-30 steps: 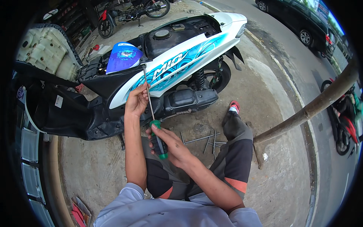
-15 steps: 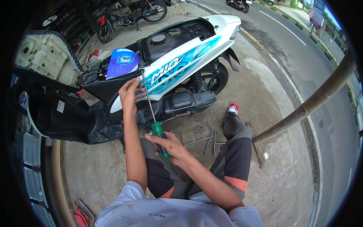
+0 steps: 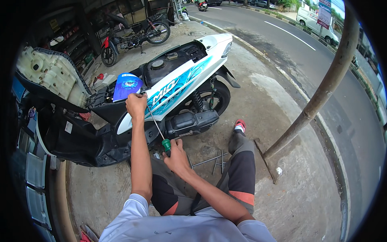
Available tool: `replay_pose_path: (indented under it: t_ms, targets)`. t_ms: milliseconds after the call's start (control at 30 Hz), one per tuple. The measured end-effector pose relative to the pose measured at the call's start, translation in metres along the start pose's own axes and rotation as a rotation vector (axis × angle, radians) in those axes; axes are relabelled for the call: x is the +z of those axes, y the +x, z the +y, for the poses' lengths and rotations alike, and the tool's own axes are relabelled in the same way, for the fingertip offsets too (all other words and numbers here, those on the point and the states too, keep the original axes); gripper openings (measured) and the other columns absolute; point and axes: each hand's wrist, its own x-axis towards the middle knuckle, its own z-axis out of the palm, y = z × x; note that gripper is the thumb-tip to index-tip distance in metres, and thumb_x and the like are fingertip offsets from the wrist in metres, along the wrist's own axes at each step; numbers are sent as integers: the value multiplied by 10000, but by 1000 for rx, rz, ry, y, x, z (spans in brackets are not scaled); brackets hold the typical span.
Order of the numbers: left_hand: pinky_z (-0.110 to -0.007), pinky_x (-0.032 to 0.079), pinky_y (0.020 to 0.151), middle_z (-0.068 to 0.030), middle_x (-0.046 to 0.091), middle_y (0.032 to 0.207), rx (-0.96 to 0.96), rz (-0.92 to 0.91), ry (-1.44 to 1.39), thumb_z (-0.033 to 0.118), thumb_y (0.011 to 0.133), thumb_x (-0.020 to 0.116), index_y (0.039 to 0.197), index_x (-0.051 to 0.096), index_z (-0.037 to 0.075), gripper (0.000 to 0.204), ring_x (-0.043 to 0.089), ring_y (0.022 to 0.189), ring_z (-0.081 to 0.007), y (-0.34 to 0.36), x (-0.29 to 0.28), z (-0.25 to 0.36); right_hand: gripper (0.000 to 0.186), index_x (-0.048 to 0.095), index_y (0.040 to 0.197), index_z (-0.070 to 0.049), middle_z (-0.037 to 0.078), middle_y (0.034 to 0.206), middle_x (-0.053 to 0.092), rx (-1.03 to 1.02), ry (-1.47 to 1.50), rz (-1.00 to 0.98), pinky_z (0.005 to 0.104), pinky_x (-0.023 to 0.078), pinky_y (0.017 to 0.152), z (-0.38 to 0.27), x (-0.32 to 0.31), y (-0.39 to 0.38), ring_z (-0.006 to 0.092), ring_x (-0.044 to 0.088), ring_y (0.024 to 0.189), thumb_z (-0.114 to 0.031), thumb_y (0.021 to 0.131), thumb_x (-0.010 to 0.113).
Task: Repairing a motorcycle by removing and adjusting body panels using a screwdriver.
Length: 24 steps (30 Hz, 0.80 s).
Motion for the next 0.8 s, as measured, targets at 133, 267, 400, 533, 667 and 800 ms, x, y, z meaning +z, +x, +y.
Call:
replay_pose_path:
  t_ms: [133, 267, 400, 533, 667, 800]
  targets:
    - [-437, 503, 748, -242, 641, 793, 56, 24, 35, 183, 702, 675, 768, 675, -20, 213, 625, 789, -400, 0, 6, 11, 442, 420, 1081, 41, 238, 1094, 425, -8, 45, 4, 471, 440, 773, 9, -16, -2, 454, 508, 942, -104, 736, 656]
    - [-480, 497, 725, -273, 617, 803, 156, 48, 131, 169, 726, 654, 774, 616, -68, 245, 605, 777, -440, 3, 8, 2, 433, 447, 1041, 34, 234, 1039, 468, -5, 61, -27, 456, 408, 817, 47, -18, -30, 438, 483, 981, -161, 721, 663]
    - [-483, 493, 695, -273, 610, 797, 275, 96, 202, 113, 740, 625, 771, 600, -69, 186, 600, 764, -436, 1, 10, -4, 469, 495, 1034, 32, 250, 1002, 527, 183, 31, -13, 429, 418, 823, 113, -10, -74, 409, 514, 977, -215, 686, 690]
    - [-460, 500, 661, -267, 614, 768, 247, 86, 122, 114, 752, 618, 747, 605, -81, 195, 612, 734, -407, 4, 20, -9, 472, 494, 1044, 35, 258, 1005, 562, 402, -15, -66, 445, 435, 822, 168, -22, -118, 410, 547, 972, -208, 685, 679]
    - [-344, 520, 517, -185, 636, 648, -121, -156, -350, 151, 786, 617, 710, 618, -93, 256, 643, 537, -243, 24, 25, -23, 489, 522, 1081, 14, 263, 974, 599, 572, -101, -107, 438, 457, 814, 207, -23, -132, 401, 572, 955, -211, 673, 669]
    - [-273, 497, 441, -129, 627, 596, -253, -183, -528, 187, 818, 593, 680, 620, -93, 314, 613, 464, -147, 20, 28, -20, 509, 540, 1081, 14, 195, 740, 627, 545, -90, -112, 391, 489, 629, 231, -12, -130, 290, 641, 655, -237, 669, 701]
